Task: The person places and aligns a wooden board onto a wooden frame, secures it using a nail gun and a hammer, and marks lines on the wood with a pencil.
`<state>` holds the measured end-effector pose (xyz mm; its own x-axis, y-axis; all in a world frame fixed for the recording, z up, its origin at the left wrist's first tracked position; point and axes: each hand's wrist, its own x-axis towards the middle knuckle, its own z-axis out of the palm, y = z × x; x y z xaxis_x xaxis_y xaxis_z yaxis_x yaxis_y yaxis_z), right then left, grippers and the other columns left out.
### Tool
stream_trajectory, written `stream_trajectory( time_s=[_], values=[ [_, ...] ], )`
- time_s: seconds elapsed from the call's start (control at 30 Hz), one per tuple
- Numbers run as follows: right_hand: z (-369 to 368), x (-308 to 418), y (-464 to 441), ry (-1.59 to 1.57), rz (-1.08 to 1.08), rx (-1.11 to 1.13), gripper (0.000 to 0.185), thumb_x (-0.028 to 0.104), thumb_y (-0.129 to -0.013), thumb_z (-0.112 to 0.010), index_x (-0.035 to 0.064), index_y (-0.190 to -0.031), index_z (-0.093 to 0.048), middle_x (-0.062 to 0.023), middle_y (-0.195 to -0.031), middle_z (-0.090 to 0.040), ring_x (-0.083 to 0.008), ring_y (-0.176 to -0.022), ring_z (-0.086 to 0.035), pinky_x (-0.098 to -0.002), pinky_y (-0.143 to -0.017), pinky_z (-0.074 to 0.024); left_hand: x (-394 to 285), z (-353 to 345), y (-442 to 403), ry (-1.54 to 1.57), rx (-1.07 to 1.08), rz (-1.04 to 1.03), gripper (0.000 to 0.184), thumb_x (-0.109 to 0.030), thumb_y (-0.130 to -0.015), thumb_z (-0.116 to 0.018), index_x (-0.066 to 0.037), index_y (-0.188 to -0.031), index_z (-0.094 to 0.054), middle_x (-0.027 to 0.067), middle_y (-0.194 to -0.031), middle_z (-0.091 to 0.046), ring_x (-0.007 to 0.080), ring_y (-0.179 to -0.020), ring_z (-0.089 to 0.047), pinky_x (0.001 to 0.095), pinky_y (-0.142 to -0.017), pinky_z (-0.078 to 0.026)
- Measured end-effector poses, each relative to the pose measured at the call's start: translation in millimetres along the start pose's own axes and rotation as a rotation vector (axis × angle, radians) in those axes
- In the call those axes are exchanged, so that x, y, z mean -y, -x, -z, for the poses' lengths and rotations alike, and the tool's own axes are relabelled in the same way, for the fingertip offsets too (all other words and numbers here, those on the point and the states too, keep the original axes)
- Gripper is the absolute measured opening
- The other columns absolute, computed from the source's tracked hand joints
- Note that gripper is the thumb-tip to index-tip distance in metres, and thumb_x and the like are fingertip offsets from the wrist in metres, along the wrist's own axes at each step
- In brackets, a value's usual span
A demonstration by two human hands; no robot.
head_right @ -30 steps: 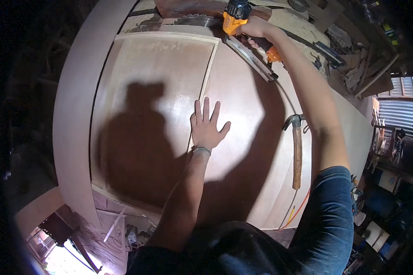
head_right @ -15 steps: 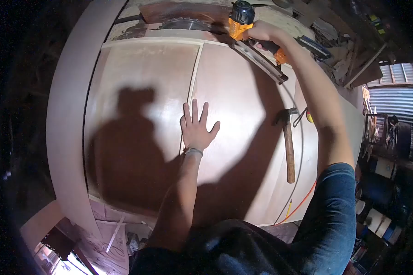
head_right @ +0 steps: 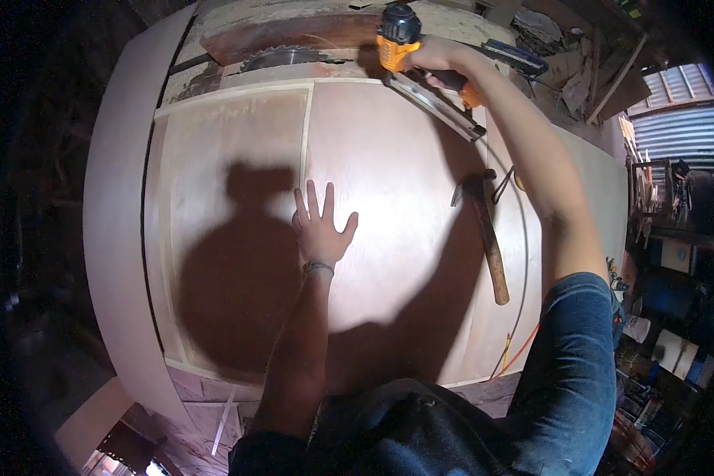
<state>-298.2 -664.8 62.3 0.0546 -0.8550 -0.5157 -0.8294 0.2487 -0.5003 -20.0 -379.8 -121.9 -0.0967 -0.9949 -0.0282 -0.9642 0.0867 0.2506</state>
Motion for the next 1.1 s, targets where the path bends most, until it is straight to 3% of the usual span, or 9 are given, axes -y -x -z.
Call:
stream_trajectory(
  time_s=[0.2, 0.33, 0.43, 0.67, 0.73, 0.8, 0.9, 1.1],
  values=[
    [1, -41, -26, -0.016, -0.043, 0.012, 0.041, 0.028, -0.086, -0.069, 0.0024, -0.118, -0.068, -0.0030, -0.078, -0.061, -0.0107, -0.051, -0.057, -0.0288, -0.045, -0.0495, 33, -26, -21, 0.065, -0.011, -0.011, 0.083, -0.060, -0.092, -0.066, -0.020, -0.161, -0.042, 0.0161, -0.173, -0.017, 0.0444, -0.158, -0.012, 0.0618, -0.119, -0.032],
    [0, -52, -38, 0.023, -0.080, 0.002, 0.039, 0.025, -0.085, -0.069, -0.0009, -0.115, -0.069, -0.0060, -0.073, -0.064, -0.0108, -0.048, -0.056, -0.0285, -0.043, -0.0481, 49, -42, -31, 0.080, -0.056, -0.005, 0.084, -0.058, -0.090, -0.070, -0.021, -0.160, -0.043, 0.0163, -0.171, -0.021, 0.0429, -0.158, -0.014, 0.0633, -0.119, -0.032],
    [-7, -62, -43, 0.025, 0.012, -0.035, 0.037, 0.024, -0.085, -0.069, -0.0021, -0.111, -0.070, -0.0062, -0.068, -0.065, -0.0110, -0.047, -0.056, -0.0285, -0.043, -0.0469, 44, -41, -29, 0.062, -0.067, 0.018, 0.085, -0.056, -0.088, -0.072, -0.022, -0.160, -0.043, 0.0167, -0.170, -0.025, 0.0433, -0.157, -0.019, 0.0636, -0.117, -0.033],
    [-1, -59, -35, 0.070, -0.058, -0.034, 0.038, 0.025, -0.086, -0.069, -0.0006, -0.114, -0.070, -0.0026, -0.064, -0.061, -0.0106, -0.047, -0.054, -0.0278, -0.043, -0.0473, 52, -41, -36, 0.042, -0.116, 0.006, 0.086, -0.057, -0.086, -0.073, -0.023, -0.159, -0.044, 0.0180, -0.162, -0.037, 0.0442, -0.152, -0.030, 0.0606, -0.115, -0.038],
    [0, -69, -35, 0.014, -0.053, -0.077, 0.040, 0.026, -0.085, -0.069, 0.0010, -0.116, -0.069, -0.0031, -0.073, -0.061, -0.0104, -0.048, -0.055, -0.0281, -0.042, -0.0486, 58, -48, -38, 0.021, -0.119, 0.014, 0.085, -0.061, -0.086, -0.070, -0.023, -0.158, -0.046, 0.0173, -0.160, -0.041, 0.0424, -0.152, -0.031, 0.0580, -0.113, -0.040],
    [6, -81, -44, 0.039, -0.130, -0.014, 0.040, 0.027, -0.085, -0.069, 0.0011, -0.116, -0.069, -0.0036, -0.074, -0.061, -0.0108, -0.047, -0.055, -0.0285, -0.040, -0.0479, 67, -53, -45, 0.026, -0.112, 0.009, 0.085, -0.061, -0.086, -0.070, -0.023, -0.158, -0.045, 0.0172, -0.162, -0.039, 0.0423, -0.153, -0.031, 0.0582, -0.113, -0.040],
    [8, -96, -42, 0.000, -0.079, -0.067, 0.037, 0.028, -0.084, -0.070, -0.0041, -0.103, -0.071, -0.0079, -0.069, -0.065, -0.0143, -0.049, -0.058, -0.0311, -0.044, -0.0501, 67, -50, -46, 0.025, -0.098, 0.003, 0.084, -0.061, -0.087, -0.069, -0.023, -0.158, -0.045, 0.0170, -0.164, -0.036, 0.0422, -0.153, -0.030, 0.0586, -0.114, -0.040],
    [6, -96, -47, -0.025, -0.139, -0.041, 0.038, 0.025, -0.082, -0.069, 0.0007, -0.110, -0.069, -0.0090, -0.079, -0.068, -0.0118, -0.051, -0.058, -0.0286, -0.044, -0.0491, 65, -41, -46, 0.043, -0.067, 0.023, 0.084, -0.059, -0.086, -0.071, -0.022, -0.157, -0.047, 0.0173, -0.166, -0.033, 0.0427, -0.154, -0.028, 0.0592, -0.116, -0.038]
  ],
)
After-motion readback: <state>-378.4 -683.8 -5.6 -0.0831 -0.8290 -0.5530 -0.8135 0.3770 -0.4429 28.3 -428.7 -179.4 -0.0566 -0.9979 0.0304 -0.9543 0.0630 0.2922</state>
